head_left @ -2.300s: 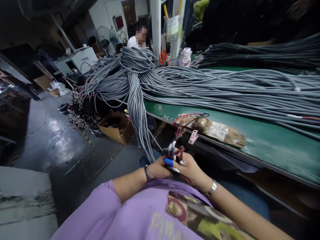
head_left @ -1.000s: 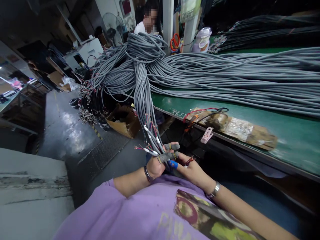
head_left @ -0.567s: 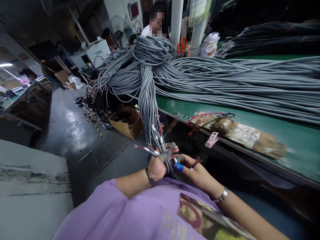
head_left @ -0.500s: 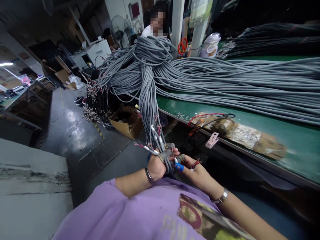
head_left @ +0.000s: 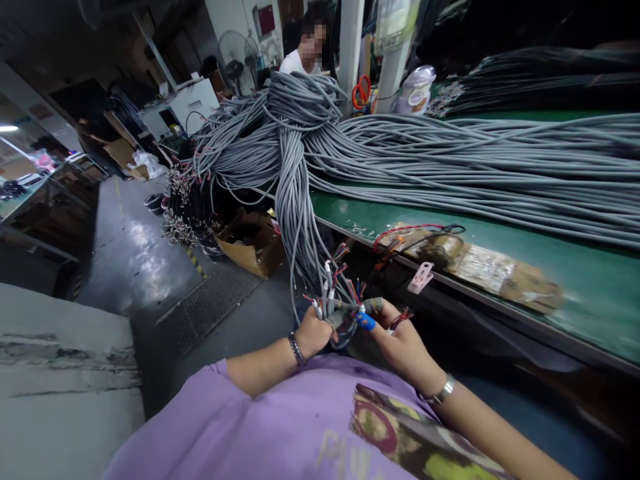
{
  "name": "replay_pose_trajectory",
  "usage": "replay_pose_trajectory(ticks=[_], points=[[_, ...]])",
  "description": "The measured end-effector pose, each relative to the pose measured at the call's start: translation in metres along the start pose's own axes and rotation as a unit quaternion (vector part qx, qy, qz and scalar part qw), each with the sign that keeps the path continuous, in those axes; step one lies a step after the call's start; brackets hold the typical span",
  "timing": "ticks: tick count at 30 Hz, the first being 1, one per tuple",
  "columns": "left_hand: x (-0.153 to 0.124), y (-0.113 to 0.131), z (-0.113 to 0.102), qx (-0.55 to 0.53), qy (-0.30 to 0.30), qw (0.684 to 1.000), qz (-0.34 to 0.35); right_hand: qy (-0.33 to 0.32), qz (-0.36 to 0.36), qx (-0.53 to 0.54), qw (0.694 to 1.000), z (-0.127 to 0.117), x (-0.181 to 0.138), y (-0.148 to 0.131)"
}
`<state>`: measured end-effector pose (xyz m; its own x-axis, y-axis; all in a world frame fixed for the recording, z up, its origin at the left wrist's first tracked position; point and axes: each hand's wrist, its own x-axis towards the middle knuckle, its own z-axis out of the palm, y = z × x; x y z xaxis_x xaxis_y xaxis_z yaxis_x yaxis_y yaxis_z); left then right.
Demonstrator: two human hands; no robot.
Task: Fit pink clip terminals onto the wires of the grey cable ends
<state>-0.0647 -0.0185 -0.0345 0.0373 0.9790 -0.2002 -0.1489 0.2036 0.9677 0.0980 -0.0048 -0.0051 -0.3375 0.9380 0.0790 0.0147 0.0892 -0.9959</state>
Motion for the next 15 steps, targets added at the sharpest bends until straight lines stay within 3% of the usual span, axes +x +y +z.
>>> replay_pose_trajectory(ticks=[4,7,9,12,15], points=[[0.005,0.01,0.003,-0.078,0.025,0.997,0.013,-0.002,0.02,0.014,1.0,-0.003,-0.001,0.004],[0.006,0.035,-0.014,-0.143,-0.036,0.989,0.009,-0.005,0.028,-0.007,1.0,-0.015,-0.002,0.011],[0.004,0.052,-0.032,-0.153,-0.098,0.983,-0.006,-0.01,0.007,-0.078,0.997,-0.024,-0.001,0.015],[-0.007,0.069,-0.06,-0.074,-0.185,0.978,-0.067,-0.008,-0.028,-0.189,0.982,-0.034,0.002,0.02],[-0.021,0.081,-0.092,0.086,-0.209,0.968,-0.11,-0.01,-0.039,-0.252,0.967,-0.04,0.005,0.025]])
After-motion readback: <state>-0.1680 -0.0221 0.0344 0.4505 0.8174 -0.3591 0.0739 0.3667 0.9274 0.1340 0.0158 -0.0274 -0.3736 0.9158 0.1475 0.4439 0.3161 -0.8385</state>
